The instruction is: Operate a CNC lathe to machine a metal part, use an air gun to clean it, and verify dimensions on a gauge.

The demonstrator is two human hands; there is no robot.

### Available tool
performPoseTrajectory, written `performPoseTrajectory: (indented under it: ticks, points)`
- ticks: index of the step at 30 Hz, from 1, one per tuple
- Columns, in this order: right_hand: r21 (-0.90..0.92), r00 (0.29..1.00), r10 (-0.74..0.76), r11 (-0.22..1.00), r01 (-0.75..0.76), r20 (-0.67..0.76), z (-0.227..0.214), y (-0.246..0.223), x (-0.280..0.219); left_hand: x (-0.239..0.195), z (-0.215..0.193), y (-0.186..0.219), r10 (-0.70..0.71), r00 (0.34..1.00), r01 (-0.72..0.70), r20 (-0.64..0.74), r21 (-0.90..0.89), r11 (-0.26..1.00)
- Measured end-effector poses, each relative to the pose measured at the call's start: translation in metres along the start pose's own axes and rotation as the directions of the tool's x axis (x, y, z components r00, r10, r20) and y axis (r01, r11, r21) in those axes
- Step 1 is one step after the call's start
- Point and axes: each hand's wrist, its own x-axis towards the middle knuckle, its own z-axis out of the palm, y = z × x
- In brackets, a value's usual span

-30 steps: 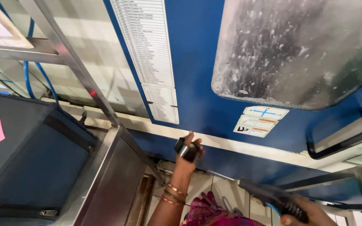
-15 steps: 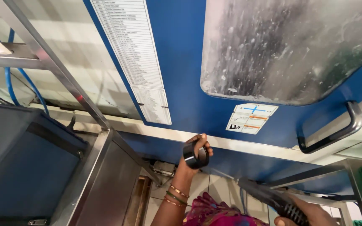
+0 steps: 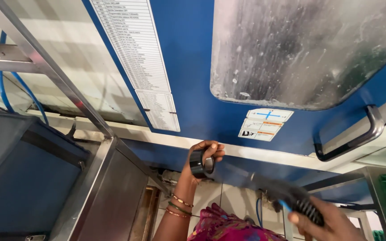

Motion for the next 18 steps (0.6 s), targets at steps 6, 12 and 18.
performPoseTrajectory:
  ticks: [6, 12, 18]
  points:
    - [0.054, 0.999, 0.032, 0.998, -0.034, 0.039, 0.014, -0.014, -0.009, 0.002, -0.007, -0.001, 0.001, 1.0, -0.001, 0.001, 0.066, 0.998]
    - [0.07, 0.997, 0.015, 0.997, -0.02, 0.081, 0.011, -0.016, -0.002, 0.004, -0.018, -0.004, -0.022, 0.993, 0.027, -0.117, 0.038, 0.999]
    - [0.042, 0.995, 0.087, 0.995, -0.085, -0.04, -0.021, 0.067, 0.024, -0.026, 0.008, 0.028, 0.558, 0.756, -0.471, 0.343, 0.876, 0.1]
